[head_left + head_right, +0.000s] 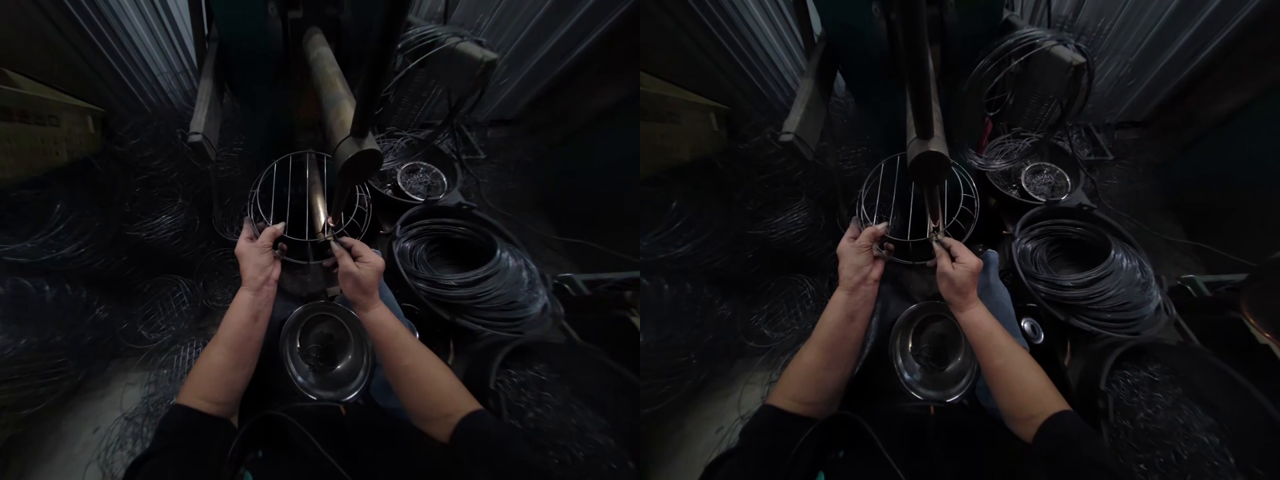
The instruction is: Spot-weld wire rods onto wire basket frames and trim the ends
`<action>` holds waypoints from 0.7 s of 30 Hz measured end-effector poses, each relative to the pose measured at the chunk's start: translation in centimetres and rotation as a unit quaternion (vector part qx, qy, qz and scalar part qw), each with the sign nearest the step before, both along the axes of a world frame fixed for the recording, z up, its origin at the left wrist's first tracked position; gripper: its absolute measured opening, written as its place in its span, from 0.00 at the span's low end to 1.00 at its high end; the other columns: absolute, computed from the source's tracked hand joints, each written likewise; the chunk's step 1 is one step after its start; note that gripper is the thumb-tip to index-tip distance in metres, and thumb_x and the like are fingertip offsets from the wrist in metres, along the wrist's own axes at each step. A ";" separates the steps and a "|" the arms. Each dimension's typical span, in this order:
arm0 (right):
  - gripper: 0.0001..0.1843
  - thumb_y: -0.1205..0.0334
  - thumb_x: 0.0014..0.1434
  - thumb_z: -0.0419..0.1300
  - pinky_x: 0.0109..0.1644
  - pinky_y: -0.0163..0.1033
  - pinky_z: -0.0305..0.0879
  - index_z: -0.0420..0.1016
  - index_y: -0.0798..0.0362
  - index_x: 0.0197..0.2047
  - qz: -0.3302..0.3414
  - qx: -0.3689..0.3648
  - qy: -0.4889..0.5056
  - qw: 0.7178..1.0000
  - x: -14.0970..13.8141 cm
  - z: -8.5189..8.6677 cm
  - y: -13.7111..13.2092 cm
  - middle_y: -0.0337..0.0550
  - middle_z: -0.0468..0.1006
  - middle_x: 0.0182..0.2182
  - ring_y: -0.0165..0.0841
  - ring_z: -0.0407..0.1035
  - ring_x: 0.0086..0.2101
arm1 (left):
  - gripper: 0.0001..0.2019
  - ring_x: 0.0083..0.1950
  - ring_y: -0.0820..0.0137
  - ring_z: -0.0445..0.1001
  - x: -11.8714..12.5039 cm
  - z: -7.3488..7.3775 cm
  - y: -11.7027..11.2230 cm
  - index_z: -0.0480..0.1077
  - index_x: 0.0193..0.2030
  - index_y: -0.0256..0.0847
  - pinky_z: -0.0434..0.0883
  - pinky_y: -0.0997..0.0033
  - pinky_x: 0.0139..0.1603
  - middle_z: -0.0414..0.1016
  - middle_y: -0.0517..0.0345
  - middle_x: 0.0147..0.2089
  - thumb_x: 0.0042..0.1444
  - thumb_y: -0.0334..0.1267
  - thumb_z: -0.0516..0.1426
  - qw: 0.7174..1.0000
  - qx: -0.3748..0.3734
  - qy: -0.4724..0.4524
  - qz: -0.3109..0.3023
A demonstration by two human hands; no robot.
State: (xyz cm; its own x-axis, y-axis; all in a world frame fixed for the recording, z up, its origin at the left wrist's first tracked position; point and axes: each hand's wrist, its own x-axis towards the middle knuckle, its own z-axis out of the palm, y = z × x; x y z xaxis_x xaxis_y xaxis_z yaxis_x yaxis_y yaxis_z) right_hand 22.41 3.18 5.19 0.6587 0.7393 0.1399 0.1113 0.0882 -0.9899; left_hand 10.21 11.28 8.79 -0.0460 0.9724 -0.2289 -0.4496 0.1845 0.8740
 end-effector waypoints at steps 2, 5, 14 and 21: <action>0.12 0.55 0.55 0.61 0.27 0.35 0.71 0.79 0.54 0.37 -0.006 0.002 -0.013 1.000 0.0 -0.4 0.1 0.38 0.77 0.23 0.32 0.74 0.22 | 0.21 0.27 0.78 0.68 0.0 0.0 0.2 0.65 0.35 0.42 0.62 0.80 0.22 0.66 0.66 0.32 0.33 0.32 0.67 1.000 -0.001 -0.006 0.003; 0.11 0.55 0.55 0.61 0.28 0.36 0.72 0.78 0.54 0.36 -0.014 0.002 -0.027 1.000 0.1 -0.6 0.2 0.38 0.77 0.22 0.33 0.75 0.23 | 0.20 0.26 0.79 0.67 0.1 0.0 0.6 0.64 0.34 0.42 0.61 0.80 0.22 0.65 0.66 0.31 0.33 0.32 0.67 1.000 0.000 -0.010 -0.003; 0.08 0.58 0.55 0.61 0.29 0.36 0.71 0.77 0.53 0.35 -0.014 0.026 -0.034 0.999 0.0 -0.5 0.6 0.37 0.77 0.23 0.32 0.75 0.22 | 0.19 0.26 0.78 0.66 0.1 0.2 1.2 0.63 0.31 0.41 0.61 0.80 0.21 0.65 0.67 0.28 0.32 0.32 0.66 1.000 -0.009 -0.010 -0.006; 0.09 0.57 0.54 0.61 0.28 0.35 0.70 0.76 0.53 0.34 -0.009 0.015 -0.033 0.999 0.2 -0.2 1.1 0.36 0.77 0.22 0.32 0.74 0.22 | 0.20 0.24 0.77 0.66 0.4 0.0 1.8 0.61 0.29 0.41 0.61 0.79 0.21 0.65 0.68 0.25 0.31 0.32 0.67 1.000 -0.027 -0.002 0.007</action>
State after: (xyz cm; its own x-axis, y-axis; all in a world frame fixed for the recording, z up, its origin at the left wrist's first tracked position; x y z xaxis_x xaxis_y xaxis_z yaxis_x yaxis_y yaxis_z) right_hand 22.58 4.23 4.98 0.6606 0.7219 0.2060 0.1780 0.1159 -0.9772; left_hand 10.59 13.06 8.80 -0.0589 0.9578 -0.2812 -0.4562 0.2247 0.8610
